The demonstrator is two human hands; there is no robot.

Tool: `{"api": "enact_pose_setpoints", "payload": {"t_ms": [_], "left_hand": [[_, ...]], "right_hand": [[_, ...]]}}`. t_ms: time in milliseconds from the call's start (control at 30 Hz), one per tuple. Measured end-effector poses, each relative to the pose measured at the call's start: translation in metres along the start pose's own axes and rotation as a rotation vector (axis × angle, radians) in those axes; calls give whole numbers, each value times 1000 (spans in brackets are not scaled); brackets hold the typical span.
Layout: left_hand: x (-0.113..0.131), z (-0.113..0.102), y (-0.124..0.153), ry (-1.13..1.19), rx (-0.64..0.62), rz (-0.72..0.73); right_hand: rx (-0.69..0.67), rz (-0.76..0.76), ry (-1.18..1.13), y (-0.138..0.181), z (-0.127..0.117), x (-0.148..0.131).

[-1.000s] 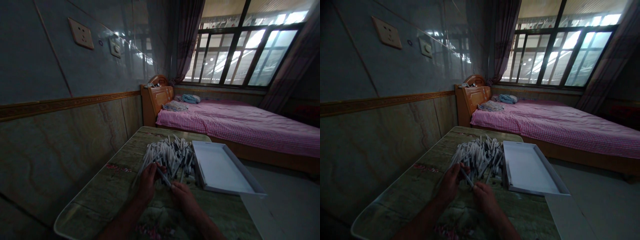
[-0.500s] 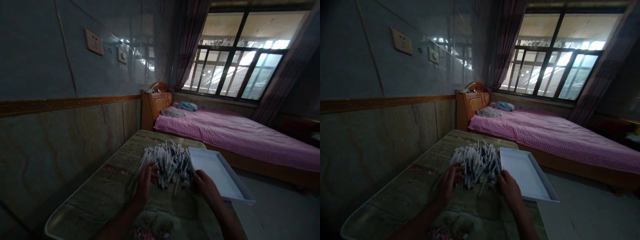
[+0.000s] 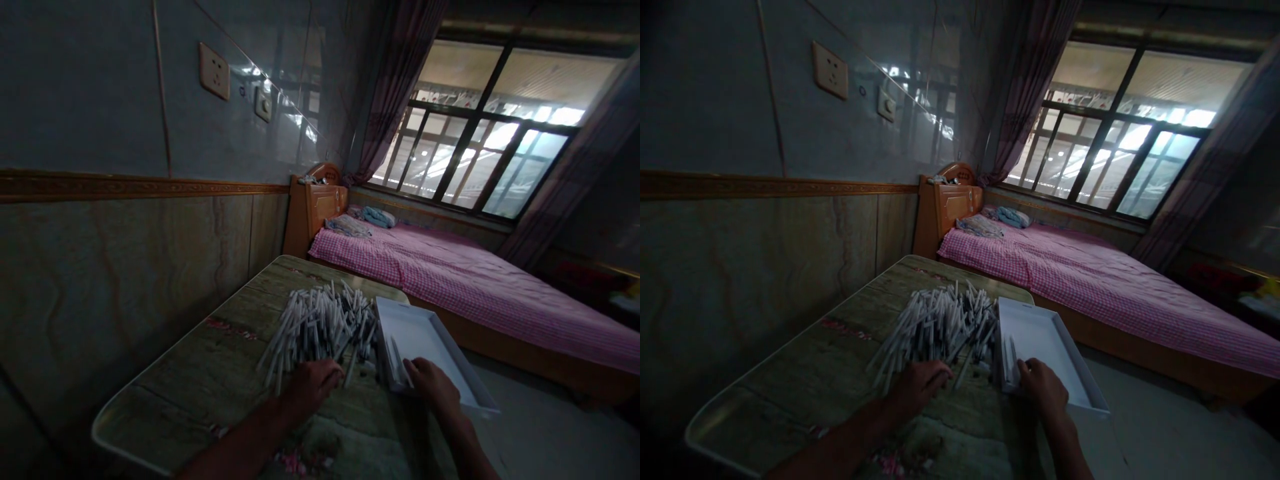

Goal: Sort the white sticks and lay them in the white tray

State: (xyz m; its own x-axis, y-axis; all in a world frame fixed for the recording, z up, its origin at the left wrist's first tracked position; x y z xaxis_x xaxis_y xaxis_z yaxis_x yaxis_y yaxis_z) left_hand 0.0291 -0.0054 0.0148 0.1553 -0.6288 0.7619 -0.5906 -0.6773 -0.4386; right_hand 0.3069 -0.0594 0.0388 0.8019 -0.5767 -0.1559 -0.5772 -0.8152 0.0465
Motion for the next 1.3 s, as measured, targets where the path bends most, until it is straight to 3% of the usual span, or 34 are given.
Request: {"api": "enact_pose_setpoints", "payload": {"t_ms": [100,200,367,600,1100,1233,1300], "left_hand": [[-1,0,-2,-16,-6,5],[-4,3,-2,-26,-10,16],[-10,11,-1,-57,-42,45],[-3,11,-1,-156,-92,57],[-1,15,1,-185,-106,106],[-5,21,1,-152,-192,37],[-8,18,-1,-81,-166,-31]], "right_hand": [[59,-39,-2,11,-10,-12],[193,-203,39,31,-20,-42],[335,-405,293,56,-7,-82],[301,-407,397,51,24,-82],[400,-352,304,60,19,-95],[460,-359,228,65,13,-96],[469,-376,161,69,14,-97]]}}
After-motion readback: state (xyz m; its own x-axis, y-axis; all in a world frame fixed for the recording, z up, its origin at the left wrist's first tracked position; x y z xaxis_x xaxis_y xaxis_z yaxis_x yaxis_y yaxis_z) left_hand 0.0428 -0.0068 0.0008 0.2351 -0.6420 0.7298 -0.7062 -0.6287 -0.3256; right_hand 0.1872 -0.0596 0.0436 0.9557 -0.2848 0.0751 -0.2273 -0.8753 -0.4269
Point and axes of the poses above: each hand's wrist, its own y-axis away from the middle knuckle, its own z-axis out of the palm, x = y × z, the point moved 7 cm from there along -y, towards the middle knuckle, and after that the axes turned 4 degrees about z, right-handed, at the moved point
